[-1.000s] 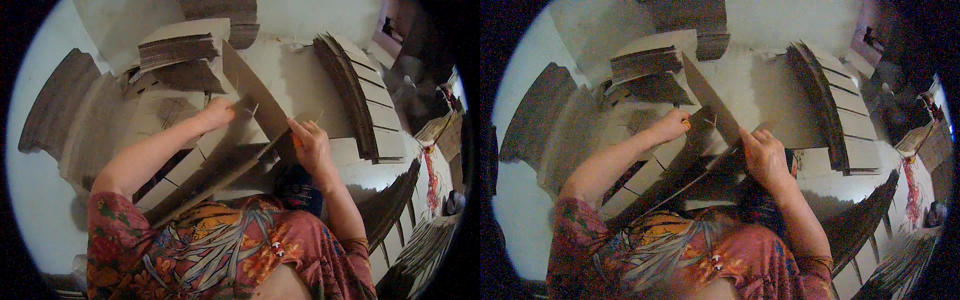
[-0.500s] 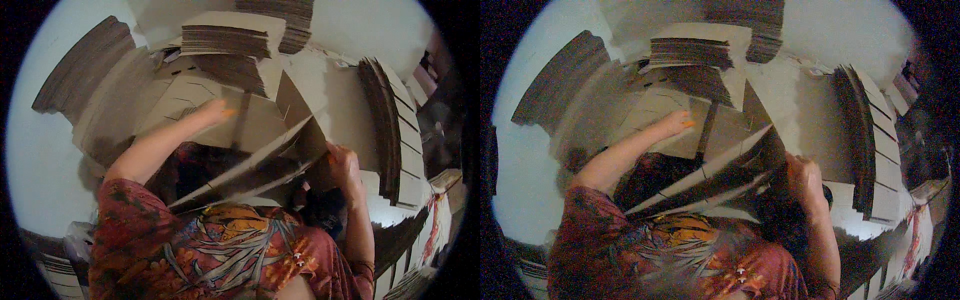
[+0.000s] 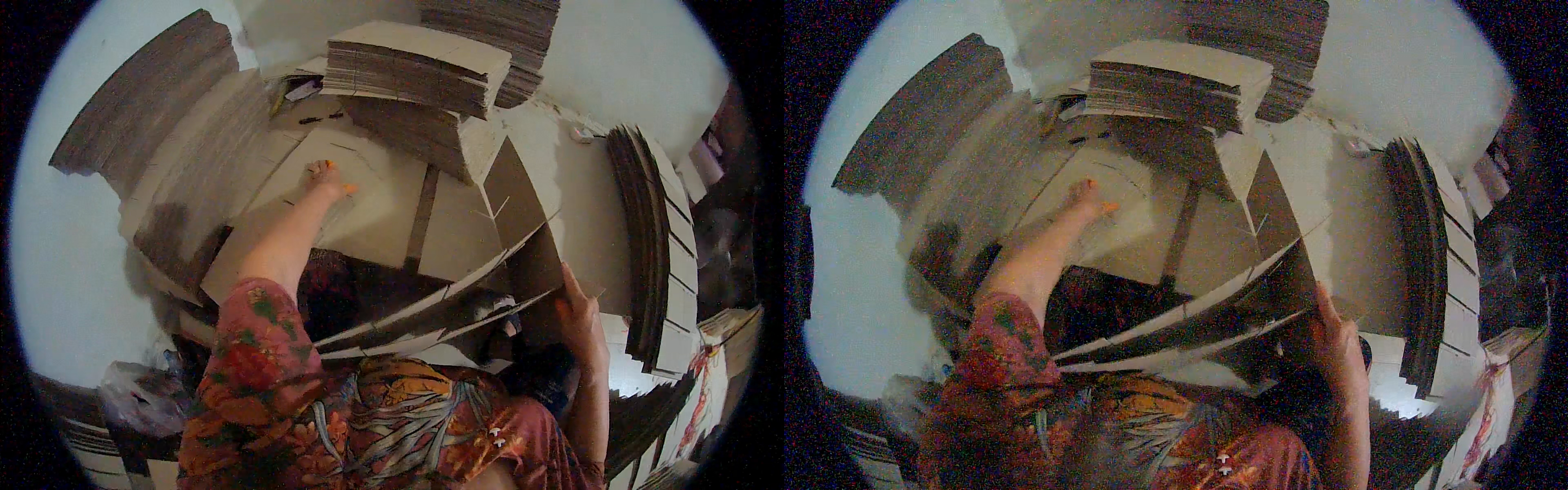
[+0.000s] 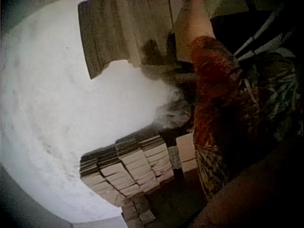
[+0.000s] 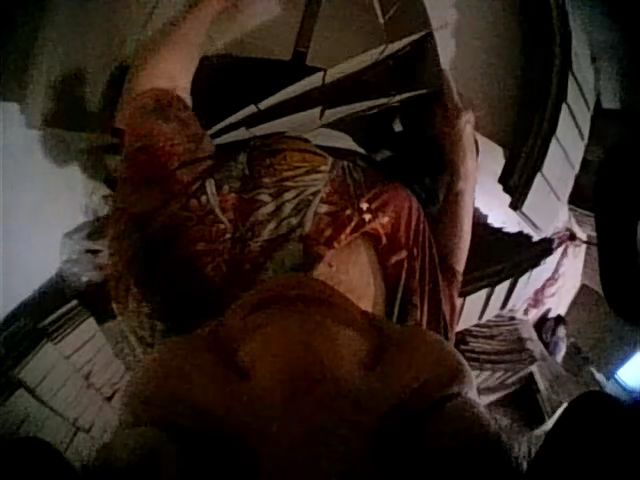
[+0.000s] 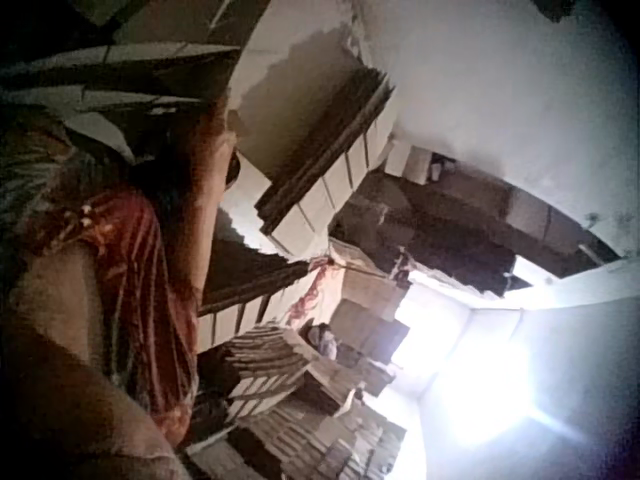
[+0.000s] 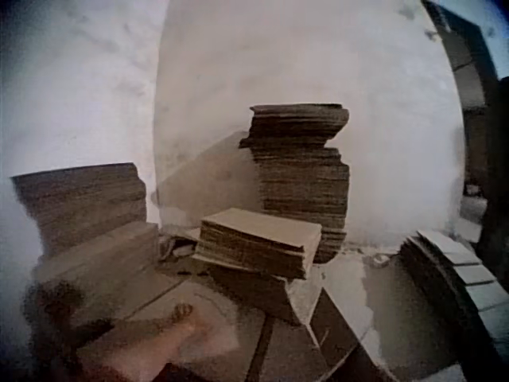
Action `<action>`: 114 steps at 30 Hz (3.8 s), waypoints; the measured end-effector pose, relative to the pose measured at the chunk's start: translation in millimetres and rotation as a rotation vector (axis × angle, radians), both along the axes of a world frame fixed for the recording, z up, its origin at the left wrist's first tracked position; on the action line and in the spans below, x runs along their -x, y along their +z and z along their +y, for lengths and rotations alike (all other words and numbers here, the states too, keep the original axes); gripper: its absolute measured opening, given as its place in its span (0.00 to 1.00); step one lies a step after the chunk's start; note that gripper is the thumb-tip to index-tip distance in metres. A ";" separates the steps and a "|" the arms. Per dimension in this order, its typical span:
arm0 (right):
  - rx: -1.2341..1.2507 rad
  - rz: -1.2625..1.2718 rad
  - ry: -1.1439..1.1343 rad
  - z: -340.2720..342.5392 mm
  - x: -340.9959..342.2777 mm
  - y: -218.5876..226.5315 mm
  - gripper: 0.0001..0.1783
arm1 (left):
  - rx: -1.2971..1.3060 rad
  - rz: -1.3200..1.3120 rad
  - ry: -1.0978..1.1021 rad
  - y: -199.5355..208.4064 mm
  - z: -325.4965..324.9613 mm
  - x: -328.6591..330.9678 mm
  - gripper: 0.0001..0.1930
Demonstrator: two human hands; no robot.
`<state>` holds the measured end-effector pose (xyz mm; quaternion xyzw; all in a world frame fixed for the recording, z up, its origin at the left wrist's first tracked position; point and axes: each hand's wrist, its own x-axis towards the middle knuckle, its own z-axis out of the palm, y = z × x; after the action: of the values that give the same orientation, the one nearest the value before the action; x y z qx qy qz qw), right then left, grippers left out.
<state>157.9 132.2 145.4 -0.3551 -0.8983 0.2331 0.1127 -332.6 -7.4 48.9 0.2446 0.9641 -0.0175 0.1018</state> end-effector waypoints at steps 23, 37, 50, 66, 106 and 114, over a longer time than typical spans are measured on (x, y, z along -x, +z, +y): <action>-0.117 0.366 0.231 0.1 -48.8 -24.6 0.31 | -0.185 -0.211 -0.314 78.1 25.5 -42.6 0.14; -0.212 0.481 0.251 -3.0 -55.9 -22.4 0.28 | -0.393 -0.349 -0.726 117.9 66.4 -176.6 0.20; -0.094 0.311 0.039 19.5 -70.5 -10.1 0.30 | -0.720 -0.481 -0.838 147.4 96.2 -231.0 0.16; -0.380 0.008 -0.112 174.4 -31.4 -10.7 0.28 | -0.554 0.413 -0.562 191.3 203.2 -61.0 0.15; 0.267 1.180 -0.290 94.2 -99.6 -24.3 0.11 | -0.689 -0.265 -0.681 90.6 7.4 -211.4 0.12; 0.246 1.136 -0.307 74.9 -104.1 -19.3 0.10 | -0.681 -0.240 -0.585 91.2 8.6 -203.3 0.11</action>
<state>262.1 207.1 126.1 -0.3109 -0.6024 0.4699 0.5654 -129.3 1.2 140.1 0.5262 0.7869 0.3003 0.1171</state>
